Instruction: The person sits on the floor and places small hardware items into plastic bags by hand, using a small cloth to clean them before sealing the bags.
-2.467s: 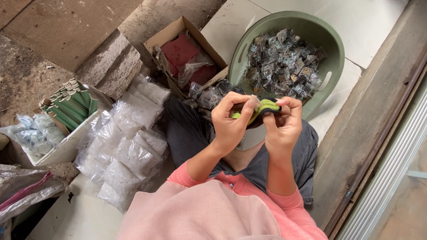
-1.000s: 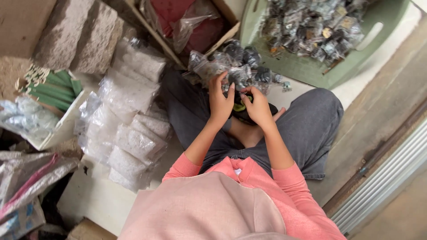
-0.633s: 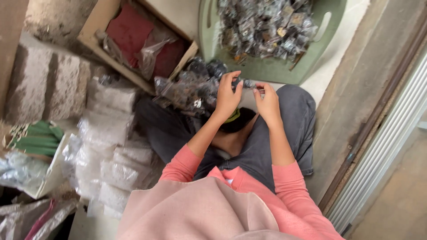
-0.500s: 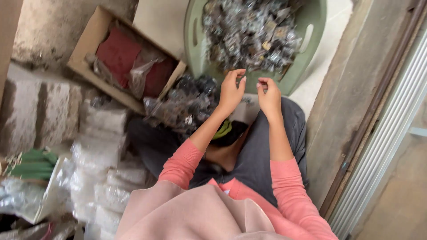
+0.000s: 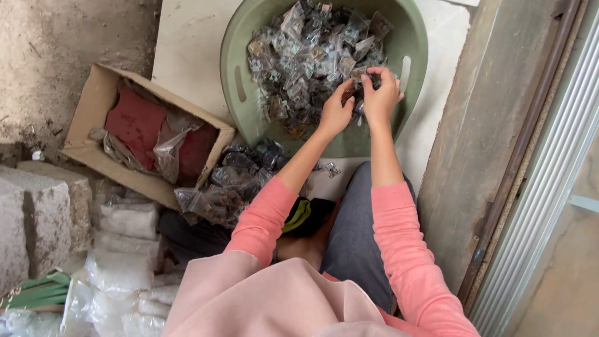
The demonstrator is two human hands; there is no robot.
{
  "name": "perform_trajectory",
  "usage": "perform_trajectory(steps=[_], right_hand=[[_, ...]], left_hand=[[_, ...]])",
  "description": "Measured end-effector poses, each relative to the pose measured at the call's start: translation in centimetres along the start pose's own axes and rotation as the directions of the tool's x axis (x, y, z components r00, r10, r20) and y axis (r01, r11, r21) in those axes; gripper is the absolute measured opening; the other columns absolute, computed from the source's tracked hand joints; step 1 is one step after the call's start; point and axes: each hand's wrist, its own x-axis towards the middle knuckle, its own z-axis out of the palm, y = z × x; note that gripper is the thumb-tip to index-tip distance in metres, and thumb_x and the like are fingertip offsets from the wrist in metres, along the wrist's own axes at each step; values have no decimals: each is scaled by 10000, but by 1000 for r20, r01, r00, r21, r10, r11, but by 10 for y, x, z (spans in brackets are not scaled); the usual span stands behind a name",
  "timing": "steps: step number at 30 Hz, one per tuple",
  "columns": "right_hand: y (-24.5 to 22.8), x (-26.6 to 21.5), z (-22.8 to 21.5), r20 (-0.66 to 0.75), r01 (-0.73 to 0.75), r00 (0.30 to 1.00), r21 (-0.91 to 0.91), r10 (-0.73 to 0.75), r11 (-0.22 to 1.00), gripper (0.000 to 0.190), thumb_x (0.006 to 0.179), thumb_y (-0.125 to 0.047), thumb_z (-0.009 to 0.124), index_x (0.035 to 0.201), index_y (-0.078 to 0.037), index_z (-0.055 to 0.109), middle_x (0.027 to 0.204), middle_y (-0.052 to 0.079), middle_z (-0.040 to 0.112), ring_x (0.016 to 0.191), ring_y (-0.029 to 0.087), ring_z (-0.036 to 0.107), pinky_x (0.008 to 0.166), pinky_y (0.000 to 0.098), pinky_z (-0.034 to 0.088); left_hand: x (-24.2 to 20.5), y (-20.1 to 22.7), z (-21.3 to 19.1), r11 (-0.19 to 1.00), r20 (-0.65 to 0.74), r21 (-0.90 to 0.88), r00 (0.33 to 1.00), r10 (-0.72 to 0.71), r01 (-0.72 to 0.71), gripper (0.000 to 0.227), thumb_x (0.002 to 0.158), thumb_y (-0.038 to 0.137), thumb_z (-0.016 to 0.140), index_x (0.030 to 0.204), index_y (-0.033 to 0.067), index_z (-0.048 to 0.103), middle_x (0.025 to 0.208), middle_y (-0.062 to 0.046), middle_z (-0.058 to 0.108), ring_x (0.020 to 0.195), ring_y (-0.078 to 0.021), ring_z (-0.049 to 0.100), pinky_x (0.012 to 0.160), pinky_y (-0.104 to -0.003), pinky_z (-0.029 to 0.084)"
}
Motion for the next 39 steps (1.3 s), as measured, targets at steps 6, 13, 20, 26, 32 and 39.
perform_trajectory(steps=[6, 13, 20, 26, 32, 39], right_hand=[[-46, -60, -50, -131, 257, 965, 263, -229, 930, 126, 942, -145, 800, 941, -204, 689, 951, -29, 781, 866, 193, 744, 848, 355, 516], [-97, -193, -100, 119, 256, 919, 544, -375, 799, 82, 957, 82, 667, 1017, 38, 632, 1087, 94, 721, 866, 171, 645, 826, 297, 553], [-87, -289, -116, 246, 384, 820, 433, -516, 816, 142, 921, 123, 640, 1042, 57, 608, 1204, 159, 651, 952, 267, 643, 835, 348, 552], [-55, -274, -117, 176, 388, 881, 259, -439, 884, 191, 899, 133, 577, 1067, 47, 604, 1245, 171, 627, 1019, 305, 646, 858, 373, 545], [-27, -206, -104, 104, 362, 917, 195, -386, 912, 197, 909, 133, 555, 1084, 50, 595, 1229, 163, 624, 968, 295, 653, 829, 378, 559], [2, -177, -74, 208, 291, 931, 82, -302, 953, 421, 895, 104, 620, 1311, 51, 587, 1456, 251, 535, 1280, 424, 601, 1060, 449, 498]], left_hand=[[-37, -33, -25, 959, 75, -281, 996, 51, -28, 396, 1135, 100, 476, 1529, 127, 505, 1455, -146, 590, 1358, -325, 565, 1099, -456, 510], [-180, -8, -92, 662, 172, -704, 966, -192, 257, 535, 1030, 309, 544, 1462, -5, 497, 1222, -218, 700, 1078, -270, 733, 853, -295, 607], [-260, -8, -86, 736, 124, -575, 927, -353, 357, 588, 892, 323, 685, 1312, -79, 596, 1093, -204, 728, 923, -237, 764, 811, -271, 644], [-208, -51, -20, 740, 145, -544, 913, -381, 395, 589, 849, 250, 746, 1299, -113, 632, 1072, -184, 741, 900, -184, 726, 808, -257, 609], [-129, -45, 15, 758, 151, -518, 915, -375, 396, 501, 908, 202, 704, 1319, -79, 650, 959, -118, 710, 743, -111, 618, 709, -236, 565], [-91, -61, 19, 776, 88, -399, 863, -497, 488, 517, 954, 262, 646, 1397, -4, 640, 883, -65, 713, 692, -97, 599, 649, -242, 521]])
